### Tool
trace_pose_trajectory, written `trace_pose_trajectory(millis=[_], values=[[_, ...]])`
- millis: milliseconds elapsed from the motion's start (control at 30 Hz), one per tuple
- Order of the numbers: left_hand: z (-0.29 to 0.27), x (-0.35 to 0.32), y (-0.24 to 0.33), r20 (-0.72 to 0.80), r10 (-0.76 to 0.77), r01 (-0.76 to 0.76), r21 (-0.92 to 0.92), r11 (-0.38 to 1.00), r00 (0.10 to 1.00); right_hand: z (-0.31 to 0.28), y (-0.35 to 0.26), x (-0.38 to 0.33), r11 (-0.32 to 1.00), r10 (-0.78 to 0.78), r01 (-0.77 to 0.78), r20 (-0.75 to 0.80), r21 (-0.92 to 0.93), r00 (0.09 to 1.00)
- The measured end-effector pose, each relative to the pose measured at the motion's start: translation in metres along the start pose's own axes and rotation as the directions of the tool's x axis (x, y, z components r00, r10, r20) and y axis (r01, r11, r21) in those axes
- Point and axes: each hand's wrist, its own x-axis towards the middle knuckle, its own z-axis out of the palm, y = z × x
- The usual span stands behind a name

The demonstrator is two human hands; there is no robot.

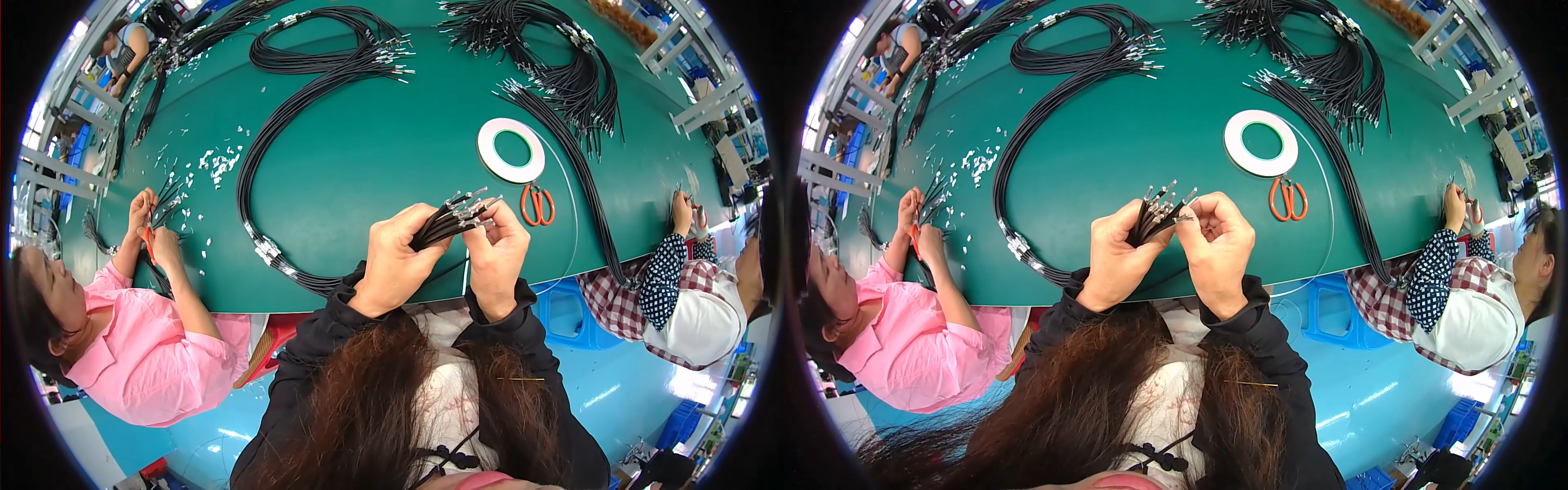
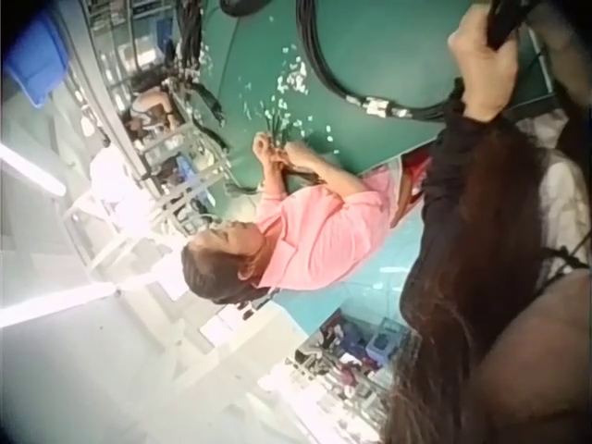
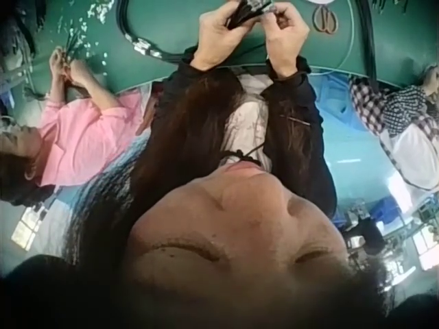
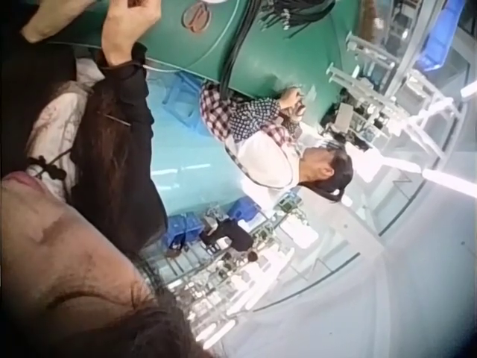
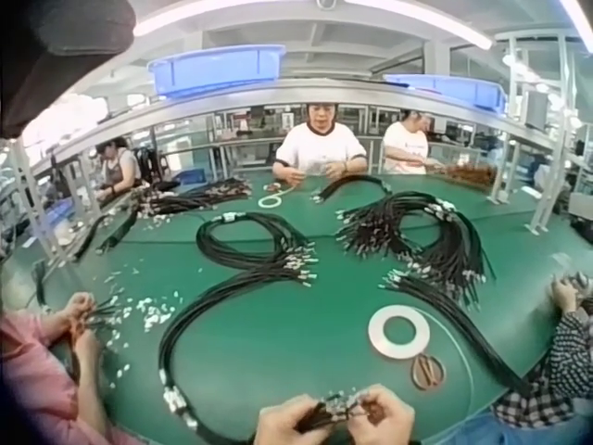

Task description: The person wraps tape around the ends of a bundle of cables, cuts it with scissors, and then slides a plastic sleeve over each individual cable end one at a time.

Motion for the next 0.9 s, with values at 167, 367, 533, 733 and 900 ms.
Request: trace_pose_trajectory(millis=[167, 367, 533, 733, 900], values=[[0.009, -0.005, 0.005, -0.115, 0.066, -0.065, 0.011, 0.998, 0.991, -0.002, 0.007, 0.005, 0.999, 0.021, -0.022, 0.011, 0.045, 1.0], [0.008, -0.006, 0.004, -0.105, 0.166, -0.157, 0.09, 0.984, 0.981, -0.003, 0.005, 0.005, 0.975, 0.099, -0.107, 0.053, 0.193, 0.994], [0.008, -0.005, 0.006, -0.096, 0.193, -0.18, 0.134, 0.975, 0.976, -0.005, 0.001, 0.003, 0.974, 0.104, -0.123, 0.107, 0.192, 0.989], [0.01, -0.003, -0.005, -0.168, 0.0, -0.027, -0.156, 0.987, 0.986, 0.005, -0.01, 0.0, 0.993, 0.054, -0.068, 0.137, 0.101, 0.989], [0.006, -0.003, 0.001, -0.162, -0.065, 0.017, -0.279, 0.96, 0.985, 0.009, -0.006, -0.003, 0.998, -0.032, 0.023, 0.132, 0.064, 0.991]])
